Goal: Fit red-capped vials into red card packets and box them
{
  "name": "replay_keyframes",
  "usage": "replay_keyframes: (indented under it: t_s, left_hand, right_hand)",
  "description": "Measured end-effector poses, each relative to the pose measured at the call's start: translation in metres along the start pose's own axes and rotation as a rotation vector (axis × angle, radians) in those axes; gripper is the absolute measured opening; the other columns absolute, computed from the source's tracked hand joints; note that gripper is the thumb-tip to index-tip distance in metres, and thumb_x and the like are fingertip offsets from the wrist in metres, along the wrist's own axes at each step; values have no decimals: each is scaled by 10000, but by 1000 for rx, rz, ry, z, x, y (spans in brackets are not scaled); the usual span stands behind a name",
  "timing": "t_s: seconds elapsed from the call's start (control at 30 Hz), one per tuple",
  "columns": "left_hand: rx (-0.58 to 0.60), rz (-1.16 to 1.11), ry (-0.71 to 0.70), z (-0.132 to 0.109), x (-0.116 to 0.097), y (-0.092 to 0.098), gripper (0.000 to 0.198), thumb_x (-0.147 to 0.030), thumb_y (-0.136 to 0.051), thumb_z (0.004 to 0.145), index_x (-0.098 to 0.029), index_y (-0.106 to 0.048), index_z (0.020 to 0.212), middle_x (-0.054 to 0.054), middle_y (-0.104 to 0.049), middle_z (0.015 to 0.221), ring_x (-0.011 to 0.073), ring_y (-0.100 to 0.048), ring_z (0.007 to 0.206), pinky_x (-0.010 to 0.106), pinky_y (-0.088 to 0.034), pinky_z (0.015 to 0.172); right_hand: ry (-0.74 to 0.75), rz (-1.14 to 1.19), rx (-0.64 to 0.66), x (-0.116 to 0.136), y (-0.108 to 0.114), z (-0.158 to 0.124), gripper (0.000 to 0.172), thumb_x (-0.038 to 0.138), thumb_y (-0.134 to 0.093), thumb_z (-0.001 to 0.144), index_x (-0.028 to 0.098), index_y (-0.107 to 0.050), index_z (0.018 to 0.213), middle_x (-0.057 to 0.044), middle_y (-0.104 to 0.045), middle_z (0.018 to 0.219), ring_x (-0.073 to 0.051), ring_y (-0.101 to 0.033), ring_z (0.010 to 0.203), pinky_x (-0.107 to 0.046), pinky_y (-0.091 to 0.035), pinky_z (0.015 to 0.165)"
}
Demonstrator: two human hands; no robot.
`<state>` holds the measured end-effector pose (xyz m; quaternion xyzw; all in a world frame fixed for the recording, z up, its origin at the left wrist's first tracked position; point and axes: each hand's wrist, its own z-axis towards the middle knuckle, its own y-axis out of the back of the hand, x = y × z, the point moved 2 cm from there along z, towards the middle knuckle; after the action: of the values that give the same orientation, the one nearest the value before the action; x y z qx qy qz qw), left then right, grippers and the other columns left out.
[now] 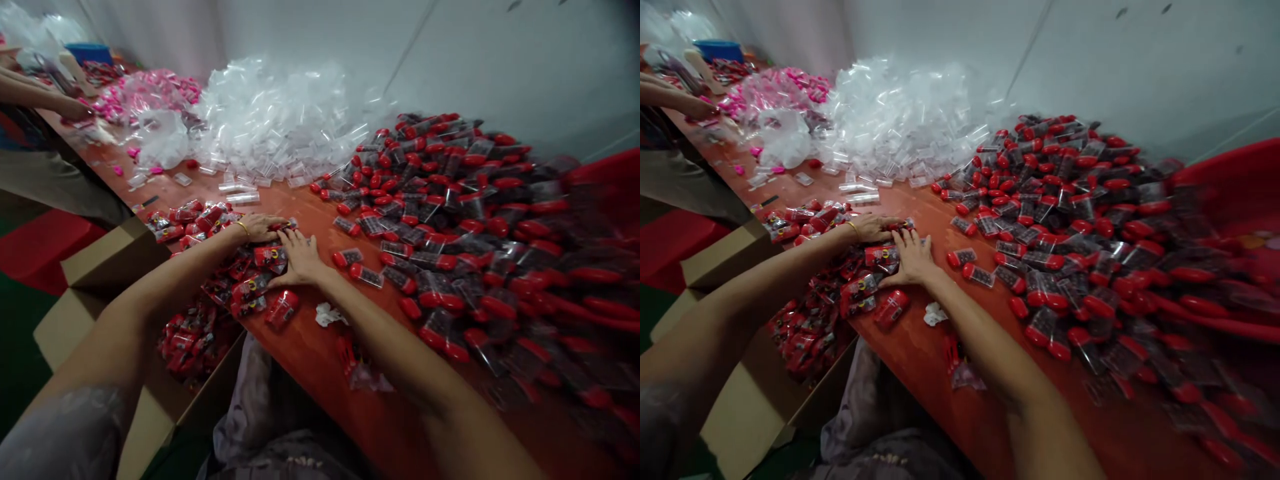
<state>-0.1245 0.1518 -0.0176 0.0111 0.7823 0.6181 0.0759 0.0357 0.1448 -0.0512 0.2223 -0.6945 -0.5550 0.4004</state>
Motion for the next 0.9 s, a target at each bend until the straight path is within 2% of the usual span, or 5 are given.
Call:
replay_keyframes:
  t_s: [0.2,0.4,0.57,0.67,0.9]
  left_hand:
    - [-41,17,-30,-42,34,-3,515,-424,-410,867,-271,-425,1358,57,-558,1313,234,-467,1232,347,-273,1044]
    - [-161,-26,-28,-106,60,-20,496,-397,-410,863,-232,-468,1327,85,-615,1207,216,-575,1091,319,-397,951]
    - [-253,-6,50,-165,75,-41,506,-452,-368,876,-232,-465,1321,81,-609,1219,218,-578,1082,335,-428,928]
    - [-339,35,174,-197,82,-54,474,-441,-359,881,-236,-494,1287,74,-607,1232,226,-543,1140,370,-377,990]
    - [-610,23,485,-240,64,-72,481,-429,-339,894,-176,-512,1265,134,-560,1295,285,-458,1247,448,-309,1032]
  right_hand:
    - [57,20,-58,46,-18,10,1259,817,-551,518,120,-110,1469,-218,-155,1516,-400,-91,1387,-683,4,1044]
    - [209,41,-18,93,-32,10,1280,809,-605,477,144,-137,1466,-249,-163,1505,-432,-137,1371,-698,-13,1029]
    - [363,38,19,128,-33,0,1096,734,-594,613,140,-210,1450,-236,-195,1502,-398,-157,1381,-646,-85,1066]
    - [397,62,-23,128,-23,-20,961,732,-477,722,139,-246,1441,-204,-220,1505,-352,-143,1398,-591,-79,1100]
    - [-156,82,-119,81,-25,-70,745,543,-399,872,66,-268,1429,-217,-216,1503,-371,-124,1397,-586,-86,1094]
